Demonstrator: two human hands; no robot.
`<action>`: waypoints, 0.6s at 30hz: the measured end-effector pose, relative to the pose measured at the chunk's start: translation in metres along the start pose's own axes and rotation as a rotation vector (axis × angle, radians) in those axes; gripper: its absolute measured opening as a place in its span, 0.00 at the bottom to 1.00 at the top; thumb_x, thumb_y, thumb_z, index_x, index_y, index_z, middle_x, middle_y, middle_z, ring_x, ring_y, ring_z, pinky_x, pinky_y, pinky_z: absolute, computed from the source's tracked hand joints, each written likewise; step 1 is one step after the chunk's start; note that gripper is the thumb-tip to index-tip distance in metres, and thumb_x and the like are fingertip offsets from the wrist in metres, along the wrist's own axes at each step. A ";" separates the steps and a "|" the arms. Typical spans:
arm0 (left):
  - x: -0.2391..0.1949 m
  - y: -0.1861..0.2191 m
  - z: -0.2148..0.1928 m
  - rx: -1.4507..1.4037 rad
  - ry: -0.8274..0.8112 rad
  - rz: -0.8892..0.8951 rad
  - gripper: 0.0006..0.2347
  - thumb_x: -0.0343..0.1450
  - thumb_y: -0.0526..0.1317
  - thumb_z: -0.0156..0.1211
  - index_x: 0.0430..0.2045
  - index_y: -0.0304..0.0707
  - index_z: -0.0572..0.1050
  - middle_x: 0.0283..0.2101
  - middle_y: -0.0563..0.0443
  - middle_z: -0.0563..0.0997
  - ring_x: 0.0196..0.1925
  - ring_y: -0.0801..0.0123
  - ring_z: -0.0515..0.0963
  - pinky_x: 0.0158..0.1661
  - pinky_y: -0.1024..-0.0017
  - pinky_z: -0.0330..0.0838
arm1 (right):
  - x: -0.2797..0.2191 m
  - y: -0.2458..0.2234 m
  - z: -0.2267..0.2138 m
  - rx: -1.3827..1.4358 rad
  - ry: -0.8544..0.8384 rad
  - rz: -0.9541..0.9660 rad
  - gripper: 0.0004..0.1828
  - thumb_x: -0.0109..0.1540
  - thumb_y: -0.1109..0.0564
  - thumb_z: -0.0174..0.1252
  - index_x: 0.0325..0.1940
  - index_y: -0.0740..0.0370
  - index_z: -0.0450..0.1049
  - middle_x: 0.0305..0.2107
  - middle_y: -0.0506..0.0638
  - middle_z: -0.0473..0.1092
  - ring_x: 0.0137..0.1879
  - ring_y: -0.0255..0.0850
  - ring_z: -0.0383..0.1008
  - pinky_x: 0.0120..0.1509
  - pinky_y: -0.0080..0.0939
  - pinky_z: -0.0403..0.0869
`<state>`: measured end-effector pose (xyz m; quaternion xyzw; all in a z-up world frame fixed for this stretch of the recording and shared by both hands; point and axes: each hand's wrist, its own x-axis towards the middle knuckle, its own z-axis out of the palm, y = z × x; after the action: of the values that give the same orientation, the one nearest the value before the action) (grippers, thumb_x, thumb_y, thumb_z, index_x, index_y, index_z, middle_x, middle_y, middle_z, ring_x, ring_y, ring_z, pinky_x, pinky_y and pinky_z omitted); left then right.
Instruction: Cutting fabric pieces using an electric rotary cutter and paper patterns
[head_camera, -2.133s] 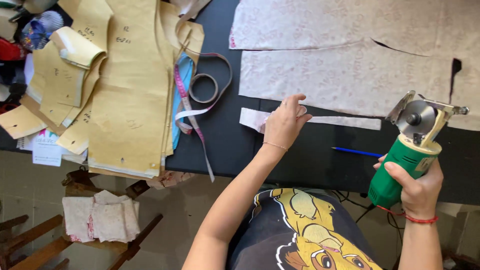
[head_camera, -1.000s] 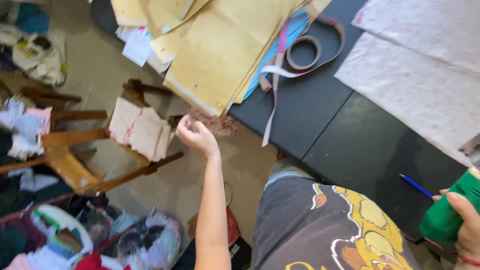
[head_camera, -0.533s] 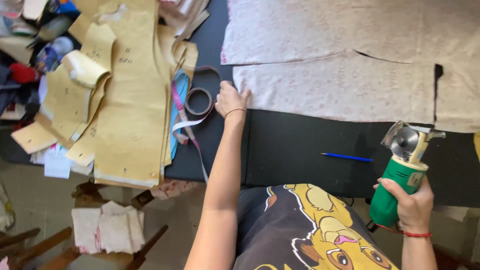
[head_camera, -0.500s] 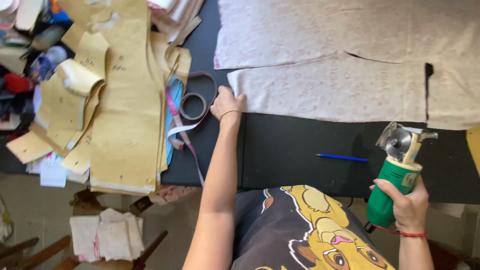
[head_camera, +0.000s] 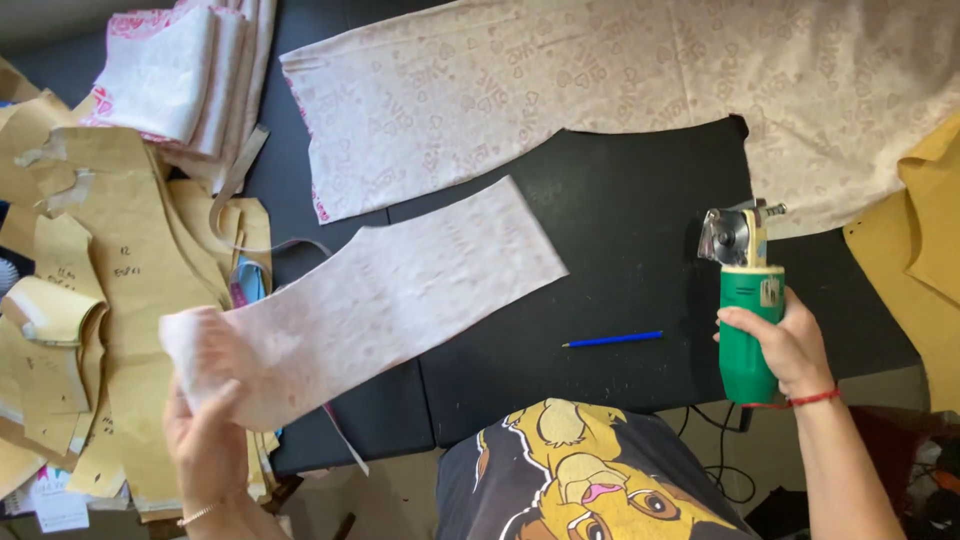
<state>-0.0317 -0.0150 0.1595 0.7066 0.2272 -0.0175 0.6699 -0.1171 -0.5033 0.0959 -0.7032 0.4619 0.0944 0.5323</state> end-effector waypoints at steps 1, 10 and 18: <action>0.003 0.008 0.024 -0.003 -0.008 0.004 0.22 0.57 0.35 0.50 0.47 0.36 0.64 0.40 0.51 0.68 0.41 0.67 0.68 0.40 0.74 0.65 | 0.015 -0.007 -0.003 0.005 0.008 -0.002 0.18 0.48 0.61 0.57 0.40 0.64 0.64 0.26 0.59 0.68 0.26 0.51 0.70 0.30 0.46 0.70; 0.032 -0.051 0.301 0.627 -1.026 0.636 0.09 0.64 0.36 0.51 0.36 0.40 0.71 0.44 0.47 0.72 0.43 0.60 0.73 0.43 0.67 0.65 | 0.109 -0.076 -0.018 -0.088 -0.142 0.071 0.14 0.50 0.58 0.55 0.36 0.63 0.62 0.24 0.59 0.66 0.26 0.51 0.69 0.28 0.47 0.68; 0.064 -0.130 0.481 0.950 -0.472 1.331 0.12 0.65 0.37 0.52 0.41 0.48 0.67 0.48 0.58 0.70 0.54 0.71 0.67 0.58 0.49 0.44 | 0.129 -0.111 -0.012 -0.324 -0.045 0.067 0.18 0.49 0.45 0.53 0.36 0.57 0.67 0.26 0.53 0.67 0.31 0.45 0.66 0.35 0.41 0.63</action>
<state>0.1155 -0.4547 -0.0328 0.8770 -0.4128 0.1399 0.2024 0.0330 -0.5834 0.0940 -0.7618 0.4517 0.2008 0.4187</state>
